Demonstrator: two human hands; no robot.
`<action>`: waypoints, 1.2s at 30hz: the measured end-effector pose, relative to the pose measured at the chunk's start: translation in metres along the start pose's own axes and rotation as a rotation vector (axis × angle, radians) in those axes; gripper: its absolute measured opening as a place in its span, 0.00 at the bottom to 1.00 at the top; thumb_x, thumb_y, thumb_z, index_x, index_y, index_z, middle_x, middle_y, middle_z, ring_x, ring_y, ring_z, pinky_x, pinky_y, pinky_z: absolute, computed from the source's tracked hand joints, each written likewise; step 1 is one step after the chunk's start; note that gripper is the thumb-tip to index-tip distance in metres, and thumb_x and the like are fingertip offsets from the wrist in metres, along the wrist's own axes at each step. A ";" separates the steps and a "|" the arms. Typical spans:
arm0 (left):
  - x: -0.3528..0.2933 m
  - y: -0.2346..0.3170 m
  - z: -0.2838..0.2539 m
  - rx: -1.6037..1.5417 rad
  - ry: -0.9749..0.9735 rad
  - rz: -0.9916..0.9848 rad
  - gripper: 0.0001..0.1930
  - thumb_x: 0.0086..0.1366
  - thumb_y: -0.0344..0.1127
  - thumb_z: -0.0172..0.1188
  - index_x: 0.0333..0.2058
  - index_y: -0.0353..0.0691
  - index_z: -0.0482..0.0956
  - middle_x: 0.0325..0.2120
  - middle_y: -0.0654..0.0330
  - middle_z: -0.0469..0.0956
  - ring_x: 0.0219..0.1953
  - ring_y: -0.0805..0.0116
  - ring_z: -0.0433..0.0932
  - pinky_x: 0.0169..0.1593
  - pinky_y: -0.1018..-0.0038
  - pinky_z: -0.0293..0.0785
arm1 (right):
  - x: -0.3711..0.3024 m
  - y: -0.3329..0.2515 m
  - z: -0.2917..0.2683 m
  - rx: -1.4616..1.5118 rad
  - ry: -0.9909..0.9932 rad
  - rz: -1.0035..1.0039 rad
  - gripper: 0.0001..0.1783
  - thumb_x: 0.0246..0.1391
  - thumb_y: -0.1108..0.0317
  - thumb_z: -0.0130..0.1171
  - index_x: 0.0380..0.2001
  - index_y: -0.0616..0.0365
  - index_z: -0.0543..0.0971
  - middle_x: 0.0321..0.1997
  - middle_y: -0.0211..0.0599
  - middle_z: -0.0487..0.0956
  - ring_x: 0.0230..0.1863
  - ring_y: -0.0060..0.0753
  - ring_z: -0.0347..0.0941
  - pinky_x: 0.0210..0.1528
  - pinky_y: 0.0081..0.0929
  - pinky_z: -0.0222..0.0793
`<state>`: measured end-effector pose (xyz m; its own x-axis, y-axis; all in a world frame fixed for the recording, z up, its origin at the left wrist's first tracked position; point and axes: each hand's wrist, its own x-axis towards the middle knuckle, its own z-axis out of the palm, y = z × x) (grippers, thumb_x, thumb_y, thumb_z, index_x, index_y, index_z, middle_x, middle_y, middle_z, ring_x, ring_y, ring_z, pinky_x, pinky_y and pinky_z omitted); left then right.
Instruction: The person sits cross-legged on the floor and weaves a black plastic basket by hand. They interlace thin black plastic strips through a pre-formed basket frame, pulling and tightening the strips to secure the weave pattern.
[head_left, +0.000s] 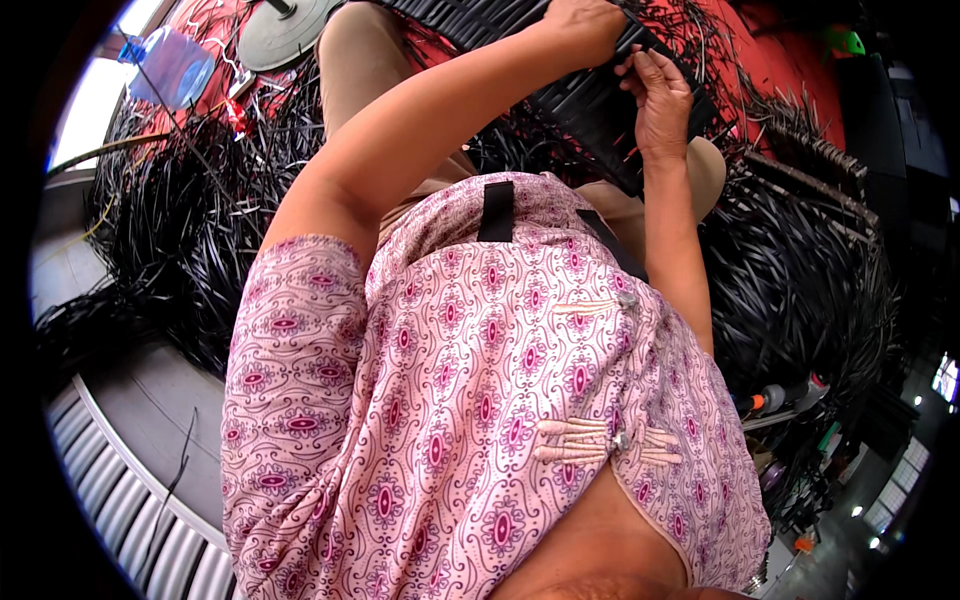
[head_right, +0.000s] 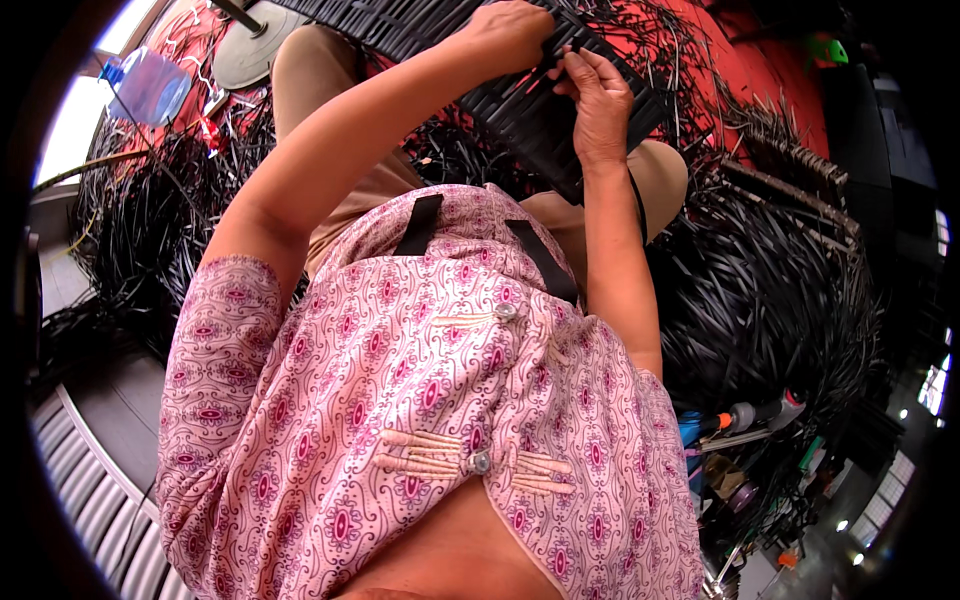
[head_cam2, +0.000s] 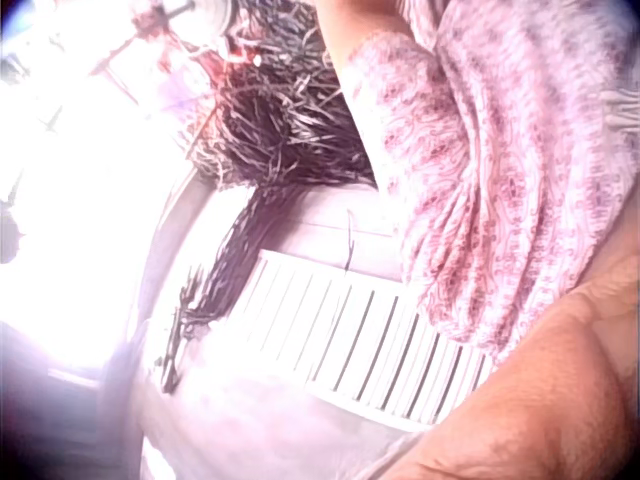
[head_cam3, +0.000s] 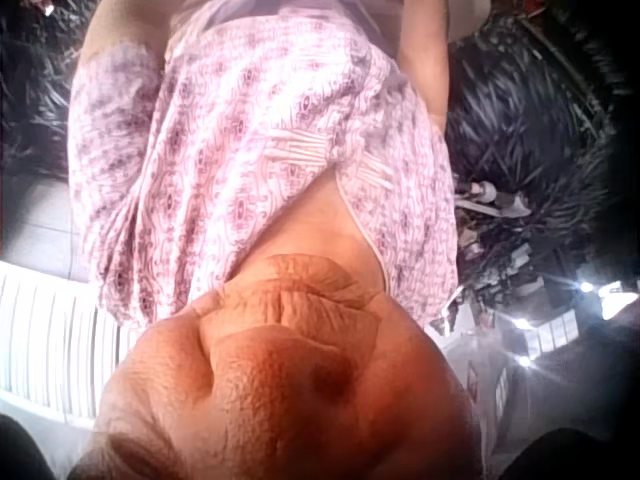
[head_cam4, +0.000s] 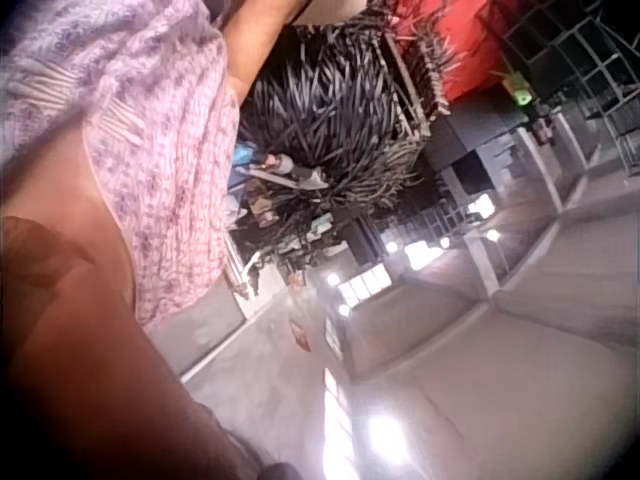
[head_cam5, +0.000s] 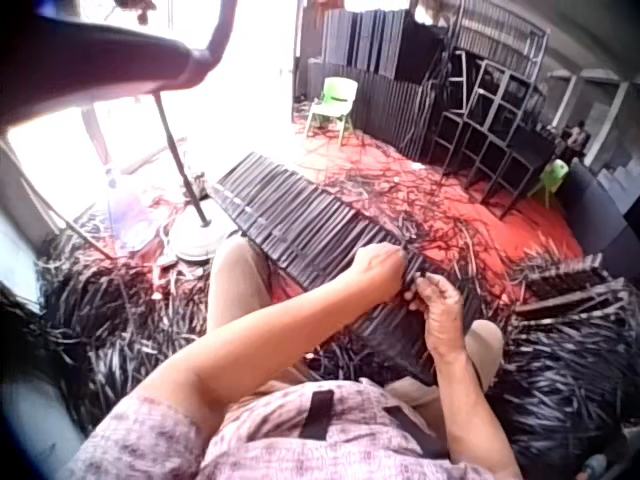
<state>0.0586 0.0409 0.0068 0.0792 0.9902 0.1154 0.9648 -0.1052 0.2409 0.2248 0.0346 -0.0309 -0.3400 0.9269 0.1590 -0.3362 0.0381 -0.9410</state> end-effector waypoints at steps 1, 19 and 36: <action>0.004 0.001 -0.001 -0.009 -0.030 0.009 0.06 0.54 0.37 0.66 0.27 0.41 0.87 0.28 0.55 0.85 0.35 0.58 0.86 0.36 0.65 0.80 | 0.001 -0.001 -0.002 0.004 0.000 0.004 0.11 0.61 0.70 0.63 0.43 0.65 0.81 0.35 0.33 0.84 0.34 0.24 0.81 0.34 0.17 0.74; 0.020 -0.062 0.027 -1.060 -0.280 -0.092 0.18 0.52 0.41 0.74 0.37 0.36 0.83 0.15 0.70 0.67 0.16 0.78 0.61 0.20 0.77 0.57 | 0.021 0.004 0.009 -0.236 0.128 0.027 0.17 0.57 0.70 0.66 0.47 0.69 0.79 0.35 0.37 0.83 0.28 0.22 0.79 0.26 0.15 0.72; 0.008 -0.046 0.022 -1.257 -0.221 -0.120 0.12 0.63 0.37 0.66 0.30 0.32 0.81 0.19 0.64 0.74 0.14 0.79 0.63 0.17 0.78 0.52 | 0.026 -0.015 0.017 -0.485 0.193 0.193 0.12 0.53 0.71 0.68 0.40 0.64 0.83 0.30 0.31 0.84 0.25 0.20 0.79 0.24 0.16 0.70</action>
<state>0.0208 0.0552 -0.0248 0.1648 0.9810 -0.1028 0.0797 0.0906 0.9927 0.2063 0.0515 -0.0080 -0.1725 0.9840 -0.0446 0.1747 -0.0140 -0.9845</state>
